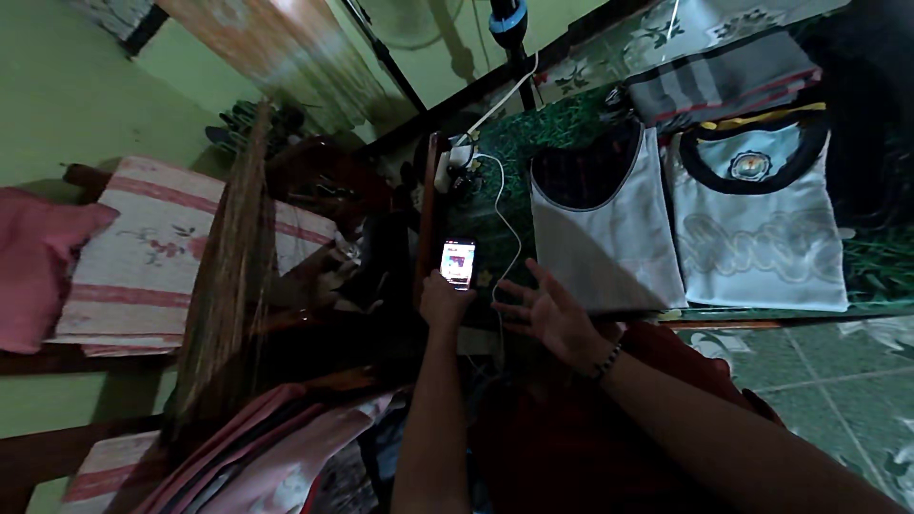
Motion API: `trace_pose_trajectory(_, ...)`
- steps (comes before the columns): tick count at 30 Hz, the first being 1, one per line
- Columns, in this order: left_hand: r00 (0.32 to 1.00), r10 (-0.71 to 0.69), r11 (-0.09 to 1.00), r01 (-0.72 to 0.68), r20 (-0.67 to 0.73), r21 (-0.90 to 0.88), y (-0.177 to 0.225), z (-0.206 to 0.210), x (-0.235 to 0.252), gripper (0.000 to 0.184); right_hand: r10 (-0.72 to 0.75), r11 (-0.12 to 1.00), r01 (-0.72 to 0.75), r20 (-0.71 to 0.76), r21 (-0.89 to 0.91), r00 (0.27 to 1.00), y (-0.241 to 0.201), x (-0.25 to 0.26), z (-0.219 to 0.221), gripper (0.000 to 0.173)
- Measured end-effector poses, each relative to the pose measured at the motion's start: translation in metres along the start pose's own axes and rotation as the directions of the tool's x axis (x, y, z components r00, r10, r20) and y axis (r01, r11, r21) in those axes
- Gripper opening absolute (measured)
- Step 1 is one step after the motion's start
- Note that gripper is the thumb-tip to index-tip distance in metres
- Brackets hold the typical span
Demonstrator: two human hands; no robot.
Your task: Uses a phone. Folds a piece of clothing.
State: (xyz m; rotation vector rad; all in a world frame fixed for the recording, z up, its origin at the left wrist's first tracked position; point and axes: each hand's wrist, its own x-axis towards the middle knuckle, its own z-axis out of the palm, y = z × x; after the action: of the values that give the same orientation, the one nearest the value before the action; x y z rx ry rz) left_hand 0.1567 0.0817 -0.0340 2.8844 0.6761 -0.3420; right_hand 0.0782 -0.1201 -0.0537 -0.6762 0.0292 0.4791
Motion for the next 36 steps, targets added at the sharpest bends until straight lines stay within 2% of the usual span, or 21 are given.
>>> trace_pose_trajectory(10,0.998,-0.055,0.997,0.057,0.03,-0.053,0.005,0.008,0.008,0.093,0.009,1.0,-0.009,-0.013,0.003,1.0,-0.001,0.0,0.001,0.066)
trace_pose_trajectory(15,0.999,-0.022,0.995,0.026,0.044,-0.095,0.004,0.009,0.007,0.091,0.028,1.0,-0.028,-0.021,-0.011,0.999,-0.004,-0.002,0.005,0.064)
trace_pose_trajectory(19,0.999,-0.007,0.99,0.011,0.031,-0.137,0.001,0.01,0.006,0.104,0.017,1.0,-0.017,0.002,-0.016,1.0,-0.004,-0.005,0.006,0.065)
trace_pose_trajectory(23,0.996,0.047,0.976,-0.063,-0.082,-0.207,-0.001,0.011,-0.011,0.116,0.025,0.999,-0.024,0.008,-0.048,1.0,-0.006,-0.01,0.008,0.063)
trace_pose_trajectory(25,0.975,0.126,0.953,-0.169,-0.18,-0.25,-0.001,0.009,-0.036,0.1,0.039,0.995,-0.038,0.003,-0.097,0.999,-0.007,-0.012,0.011,0.059)
trace_pose_trajectory(27,0.949,0.228,0.909,-0.288,-0.218,-0.301,-0.004,0.009,-0.067,0.071,0.055,0.976,-0.056,-0.012,-0.212,0.998,-0.01,-0.014,0.016,0.053)
trace_pose_trajectory(29,0.937,0.326,0.878,-0.348,-0.122,-0.328,-0.009,0.011,-0.102,0.046,0.051,0.905,-0.052,-0.014,-0.423,0.999,-0.009,-0.02,0.017,0.048)
trace_pose_trajectory(30,0.933,0.358,0.869,-0.345,-0.032,-0.354,-0.012,0.011,-0.118,0.038,0.046,0.823,-0.028,0.018,-0.568,0.999,-0.009,-0.024,0.016,0.043)
trace_pose_trajectory(32,0.911,0.373,0.853,-0.263,0.175,-0.45,-0.018,0.008,-0.145,0.036,0.045,0.564,0.07,0.115,-0.823,0.992,-0.018,-0.038,0.02,0.041)
trace_pose_trajectory(33,0.883,0.39,0.839,-0.223,0.262,-0.497,-0.023,0.009,-0.155,0.034,0.068,0.49,0.089,0.14,-0.867,0.988,-0.025,-0.047,0.025,0.038)
trace_pose_trajectory(34,0.84,0.418,0.828,-0.196,0.345,-0.525,-0.028,0.01,-0.163,0.034,0.122,0.493,0.035,0.109,-0.87,0.987,-0.031,-0.051,0.03,0.037)
trace_pose_trajectory(35,0.783,0.459,0.822,-0.195,0.42,-0.536,-0.033,0.014,-0.168,0.036,0.183,0.456,0.002,0.096,-0.89,0.978,-0.036,-0.053,0.031,0.038)
trace_pose_trajectory(36,0.719,0.507,0.814,-0.219,0.475,-0.538,-0.037,0.02,-0.171,0.04,0.244,0.373,0.002,0.1,-0.928,0.965,-0.042,-0.057,0.03,0.038)
